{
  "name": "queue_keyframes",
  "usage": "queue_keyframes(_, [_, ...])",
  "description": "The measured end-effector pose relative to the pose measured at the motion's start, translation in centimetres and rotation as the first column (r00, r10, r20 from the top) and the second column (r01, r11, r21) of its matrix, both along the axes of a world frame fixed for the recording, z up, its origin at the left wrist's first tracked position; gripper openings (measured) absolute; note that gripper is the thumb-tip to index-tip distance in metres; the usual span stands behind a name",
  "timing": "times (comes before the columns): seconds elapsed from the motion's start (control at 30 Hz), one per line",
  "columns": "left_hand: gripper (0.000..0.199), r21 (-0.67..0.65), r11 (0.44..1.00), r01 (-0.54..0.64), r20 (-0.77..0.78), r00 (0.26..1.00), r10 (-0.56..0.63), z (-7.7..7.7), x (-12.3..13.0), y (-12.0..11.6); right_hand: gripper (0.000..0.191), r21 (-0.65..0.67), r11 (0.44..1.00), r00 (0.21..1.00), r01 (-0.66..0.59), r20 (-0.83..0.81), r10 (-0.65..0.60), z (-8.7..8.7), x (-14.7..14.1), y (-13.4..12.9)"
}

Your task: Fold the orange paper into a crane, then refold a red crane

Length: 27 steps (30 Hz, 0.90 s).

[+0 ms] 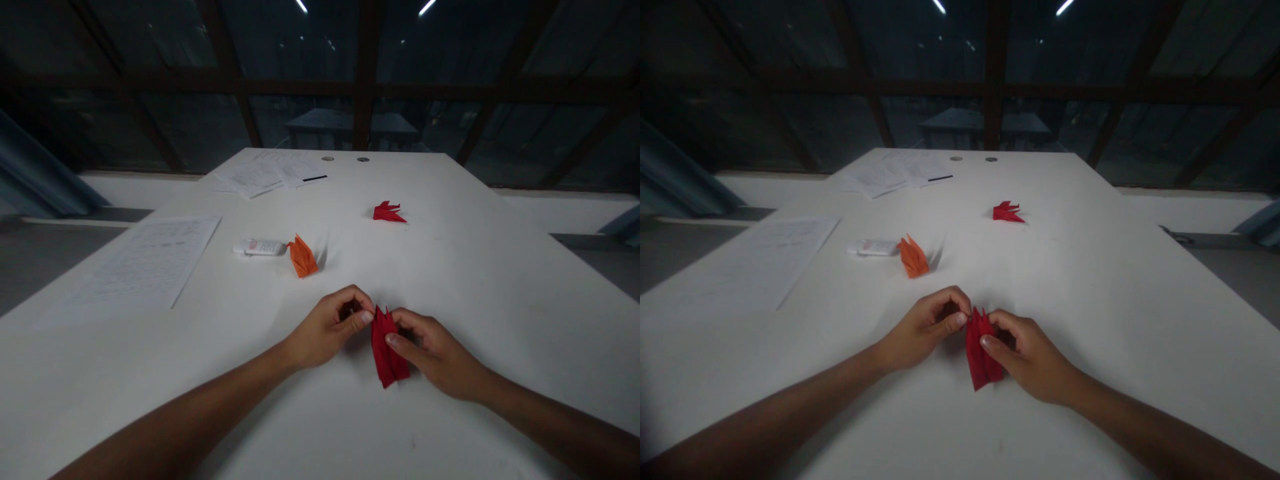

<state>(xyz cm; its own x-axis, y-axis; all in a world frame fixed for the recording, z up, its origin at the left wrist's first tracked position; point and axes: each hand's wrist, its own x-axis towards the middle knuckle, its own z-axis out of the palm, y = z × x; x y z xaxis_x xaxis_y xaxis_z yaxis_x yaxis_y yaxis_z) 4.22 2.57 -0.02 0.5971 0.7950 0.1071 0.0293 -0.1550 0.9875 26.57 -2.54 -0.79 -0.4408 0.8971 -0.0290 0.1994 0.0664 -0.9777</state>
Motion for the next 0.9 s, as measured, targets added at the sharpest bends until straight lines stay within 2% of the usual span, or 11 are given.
queue_keyframes(0.23, [0.032, -0.087, 0.993, -0.076, 0.057, 0.995, 0.081, 0.15, 0.31, 0.08, 0.022, 0.006, 1.0, 0.999, 0.024, -0.023, -0.024, 0.13, -0.08, -0.09])
queue_keyframes(0.33, [0.035, -0.108, 0.993, -0.046, 0.057, 0.997, 0.053, 0.13, 0.28, -0.09, 0.021, 0.013, 0.997, 0.996, 0.077, -0.039, -0.077, 0.0, -0.19, -0.02])
queue_keyframes(0.47, [0.033, -0.088, 0.996, 0.019, -0.007, 1.0, -0.019, -0.11, 0.28, -0.36, 0.017, 0.06, 0.992, 0.994, 0.108, 0.017, -0.109, -0.31, -0.28, 0.08])
queue_keyframes(0.6, [0.028, -0.051, 0.999, -0.002, -0.04, 0.999, 0.0, -0.12, 0.31, -0.43, 0.017, 0.097, 0.991, 0.993, 0.097, 0.062, -0.103, -0.48, -0.33, 0.07])
queue_keyframes(0.9, [0.027, -0.099, 0.995, -0.007, -0.002, 1.0, 0.007, -0.56, 0.11, -0.05, 0.029, 0.011, 0.995, 0.994, 0.095, -0.062, -0.094, -0.09, -0.26, 0.17])
